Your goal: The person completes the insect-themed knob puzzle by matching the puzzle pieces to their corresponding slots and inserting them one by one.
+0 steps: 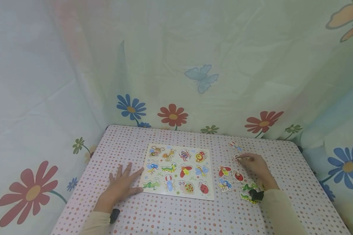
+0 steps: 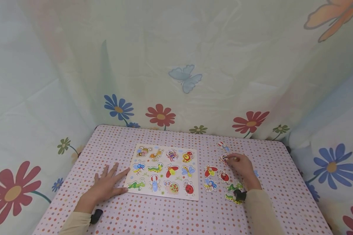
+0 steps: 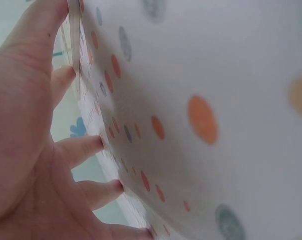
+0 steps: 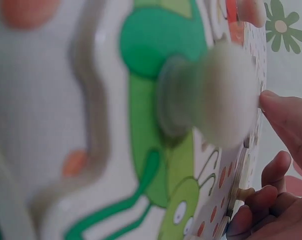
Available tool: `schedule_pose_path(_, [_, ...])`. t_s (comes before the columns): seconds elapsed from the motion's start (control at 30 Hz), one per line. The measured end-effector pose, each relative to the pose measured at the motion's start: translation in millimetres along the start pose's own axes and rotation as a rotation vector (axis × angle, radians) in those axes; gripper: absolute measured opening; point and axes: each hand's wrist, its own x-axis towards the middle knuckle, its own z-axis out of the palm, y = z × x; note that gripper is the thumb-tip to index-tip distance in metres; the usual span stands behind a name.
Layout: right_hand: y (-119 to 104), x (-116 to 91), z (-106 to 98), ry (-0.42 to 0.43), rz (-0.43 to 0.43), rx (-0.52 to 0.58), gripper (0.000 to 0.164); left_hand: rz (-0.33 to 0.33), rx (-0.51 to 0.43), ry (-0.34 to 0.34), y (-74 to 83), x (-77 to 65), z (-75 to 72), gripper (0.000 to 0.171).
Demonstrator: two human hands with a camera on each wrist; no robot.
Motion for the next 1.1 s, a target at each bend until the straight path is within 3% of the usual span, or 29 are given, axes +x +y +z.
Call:
schedule_pose_path(0.5, [-7, -6, -1, -0.014, 0.036, 0.002, 0.039, -0.003, 0.024, 0.000, -1.6, 0.3, 1.8, 0.082])
schedule_pose_path(0.87, [-8, -5, 0, -0.019, 0.007, -0.023, 0.040, -0.001, 0.040, 0.002, -0.9, 1.7, 1.5, 0.082])
schedule_pose_path(1.1, [-21, -2, 8, -0.019, -0.023, -0.027, 0.036, 0.000, 0.034, 0.006, 0.1, 1.0, 0.4, 0.082])
